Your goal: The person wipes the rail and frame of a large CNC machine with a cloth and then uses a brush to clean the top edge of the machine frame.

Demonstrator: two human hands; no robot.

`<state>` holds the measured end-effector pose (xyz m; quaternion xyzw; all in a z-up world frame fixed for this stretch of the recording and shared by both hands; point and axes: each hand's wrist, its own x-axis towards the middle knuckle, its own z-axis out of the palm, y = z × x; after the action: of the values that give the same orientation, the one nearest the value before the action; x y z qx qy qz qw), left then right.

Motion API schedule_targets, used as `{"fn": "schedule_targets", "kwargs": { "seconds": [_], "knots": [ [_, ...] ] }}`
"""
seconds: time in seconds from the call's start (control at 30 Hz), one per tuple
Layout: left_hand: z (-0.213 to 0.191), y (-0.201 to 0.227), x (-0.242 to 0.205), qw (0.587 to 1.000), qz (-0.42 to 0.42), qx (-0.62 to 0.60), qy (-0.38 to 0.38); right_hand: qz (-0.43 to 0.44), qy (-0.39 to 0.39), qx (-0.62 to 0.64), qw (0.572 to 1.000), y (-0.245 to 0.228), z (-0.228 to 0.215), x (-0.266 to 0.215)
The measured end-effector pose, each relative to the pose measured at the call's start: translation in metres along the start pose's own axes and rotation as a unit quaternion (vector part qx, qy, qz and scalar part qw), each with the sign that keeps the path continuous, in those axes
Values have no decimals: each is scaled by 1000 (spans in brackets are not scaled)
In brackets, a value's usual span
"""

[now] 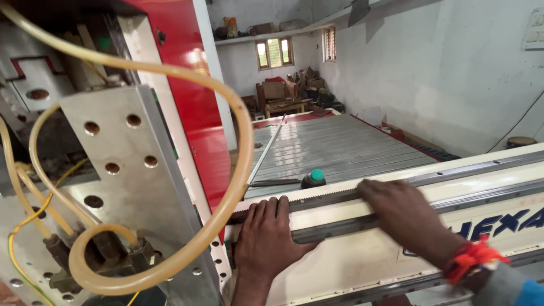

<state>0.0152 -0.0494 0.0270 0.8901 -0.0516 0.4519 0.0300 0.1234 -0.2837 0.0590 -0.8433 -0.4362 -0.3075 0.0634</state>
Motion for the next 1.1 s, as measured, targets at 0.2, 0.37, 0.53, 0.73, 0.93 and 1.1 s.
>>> {"fn": "schedule_targets", "kwargs": {
  "seconds": [0.2, 0.37, 0.53, 0.73, 0.93, 1.1],
  "knots": [
    [-1, 1, -2, 1000, -6, -7, -19, -17, 43, -22, 999, -43, 28, 11],
    [-5, 1, -1, 1000, -11, -10, -21, 81, -119, -8, 990, -9, -5, 4],
    [0, -6, -5, 1000, -14, 5, -20, 82, -49, 1, 995, -27, 16, 11],
    [-7, 0, -3, 999, -27, -10, -14, 51, -42, 22, 998, -32, 11, 11],
    [-6, -10, -8, 999, -23, -23, -26, 121, -37, 6, 992, -47, 27, 14],
    [-13, -6, -10, 992, -71, -45, -92, -17, 28, 95, 995, -81, 20, 27]
  ]
}}
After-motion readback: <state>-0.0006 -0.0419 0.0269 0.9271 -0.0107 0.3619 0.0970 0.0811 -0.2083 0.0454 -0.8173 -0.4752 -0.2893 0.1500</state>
